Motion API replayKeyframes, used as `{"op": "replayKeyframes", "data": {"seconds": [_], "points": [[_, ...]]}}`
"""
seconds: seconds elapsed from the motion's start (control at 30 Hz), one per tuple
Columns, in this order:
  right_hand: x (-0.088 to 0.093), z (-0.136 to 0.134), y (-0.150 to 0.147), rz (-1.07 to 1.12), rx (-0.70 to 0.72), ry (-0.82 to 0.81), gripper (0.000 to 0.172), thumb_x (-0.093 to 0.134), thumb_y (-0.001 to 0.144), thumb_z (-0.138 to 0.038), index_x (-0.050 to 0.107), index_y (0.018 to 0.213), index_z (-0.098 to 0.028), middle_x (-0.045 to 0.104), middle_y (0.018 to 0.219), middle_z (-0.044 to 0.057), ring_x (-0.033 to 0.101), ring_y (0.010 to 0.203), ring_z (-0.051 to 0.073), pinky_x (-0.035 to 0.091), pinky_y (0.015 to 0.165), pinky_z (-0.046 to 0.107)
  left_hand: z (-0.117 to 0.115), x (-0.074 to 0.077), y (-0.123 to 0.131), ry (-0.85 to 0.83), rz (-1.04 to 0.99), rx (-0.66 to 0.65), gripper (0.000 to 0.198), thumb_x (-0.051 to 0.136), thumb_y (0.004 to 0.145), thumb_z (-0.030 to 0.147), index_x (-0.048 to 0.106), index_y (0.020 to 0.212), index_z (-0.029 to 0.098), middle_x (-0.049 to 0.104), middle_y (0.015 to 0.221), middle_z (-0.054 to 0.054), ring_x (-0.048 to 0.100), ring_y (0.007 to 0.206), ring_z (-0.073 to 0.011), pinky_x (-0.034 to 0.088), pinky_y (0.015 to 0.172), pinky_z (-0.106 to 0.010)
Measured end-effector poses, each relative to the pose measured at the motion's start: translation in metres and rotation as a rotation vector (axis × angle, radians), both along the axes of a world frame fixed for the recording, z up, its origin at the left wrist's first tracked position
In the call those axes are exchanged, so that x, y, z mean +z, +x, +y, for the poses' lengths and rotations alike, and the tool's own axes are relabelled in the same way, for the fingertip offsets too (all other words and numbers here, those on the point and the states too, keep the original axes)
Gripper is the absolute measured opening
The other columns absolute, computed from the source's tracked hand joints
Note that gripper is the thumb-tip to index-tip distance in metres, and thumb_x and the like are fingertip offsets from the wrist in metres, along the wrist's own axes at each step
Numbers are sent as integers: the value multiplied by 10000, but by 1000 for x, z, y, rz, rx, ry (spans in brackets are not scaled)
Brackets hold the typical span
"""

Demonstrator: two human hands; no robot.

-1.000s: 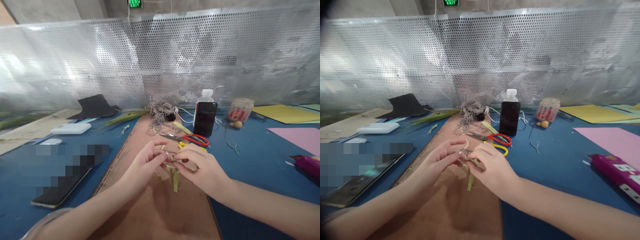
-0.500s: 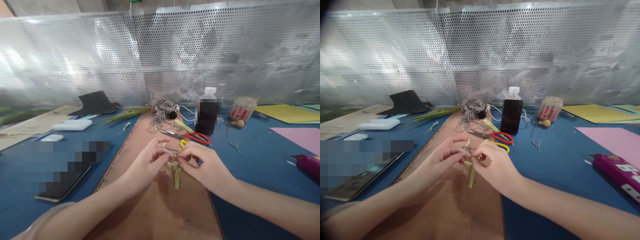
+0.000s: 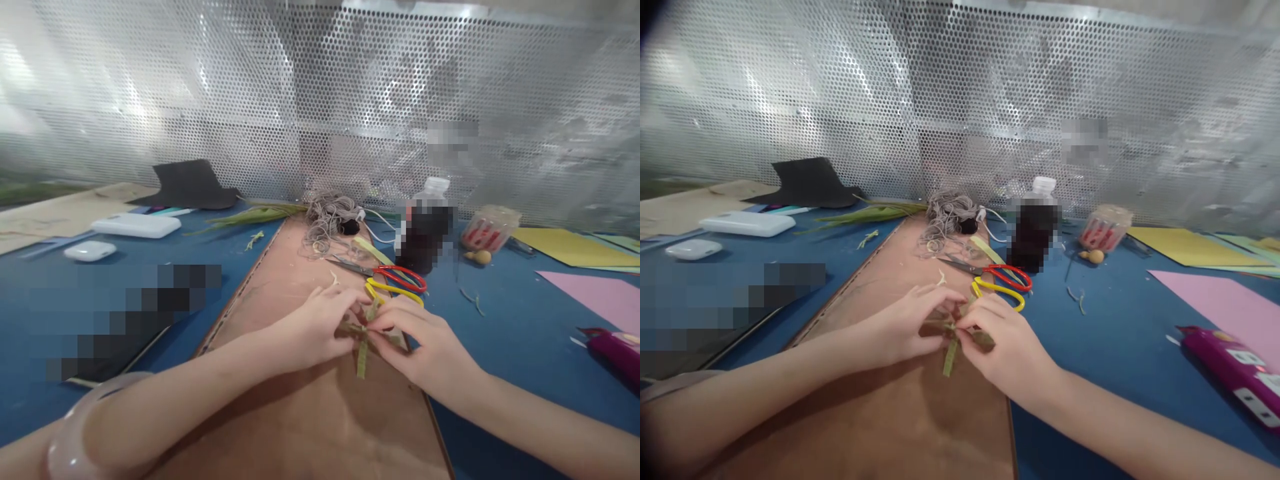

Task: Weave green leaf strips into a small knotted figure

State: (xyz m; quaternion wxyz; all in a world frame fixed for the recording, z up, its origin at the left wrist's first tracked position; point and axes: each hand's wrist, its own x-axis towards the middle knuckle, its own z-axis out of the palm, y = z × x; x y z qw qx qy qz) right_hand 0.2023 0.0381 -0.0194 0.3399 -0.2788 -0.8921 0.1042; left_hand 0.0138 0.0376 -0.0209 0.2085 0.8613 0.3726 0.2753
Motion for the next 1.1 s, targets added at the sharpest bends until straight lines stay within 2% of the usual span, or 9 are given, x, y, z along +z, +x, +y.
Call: {"op": "replayKeyframes", "data": {"seconds": [0.13,0.27,0.37,0.57,0.8,0.93,1.1], "points": [[-2,2,-1,-18,-7,-61,89,529,771,-90,578,738,-158,587,732,45,549,720,146,452,658,275,6,-5,7,-131,-146,-11,261,634,675,214,515,906,193,618,904,-34,576,863,-203,421,803,-366],[0,3,1,6,-26,-179,80,537,764,-105,581,715,-151,583,722,45,537,633,134,438,572,260,6,-11,13,-201,-245,38,260,632,684,208,431,849,189,596,838,-24,610,748,-159,483,659,-280],[3,4,2,55,-57,-311,77,546,772,-148,594,712,-157,598,729,38,552,649,139,445,595,265,4,-9,14,-229,-317,59,283,632,685,185,407,856,199,602,847,-16,616,771,-152,486,667,-268],[9,5,1,299,-78,-590,81,595,753,-243,608,716,-172,611,740,16,563,630,117,455,554,228,-3,2,14,-305,-502,112,247,600,710,173,410,864,209,614,861,-24,612,868,-168,483,694,-273],[15,-2,-1,403,-17,-492,26,625,718,-191,626,694,-180,630,734,16,597,691,126,496,638,233,-16,8,14,-242,-494,110,240,595,743,200,398,879,219,653,888,-21,631,859,-153,485,713,-265],[14,-3,-1,393,-9,-479,32,622,719,-184,620,687,-178,622,720,18,592,672,127,499,617,235,-20,9,13,-176,-451,123,257,607,747,212,402,901,224,662,884,-11,635,859,-153,469,749,-274],[14,-4,1,374,-20,-443,37,621,729,-192,621,694,-180,622,727,25,592,678,135,494,616,248,-21,9,14,-202,-456,128,273,611,749,229,401,923,227,667,933,-24,633,881,-156,469,779,-290]]}}
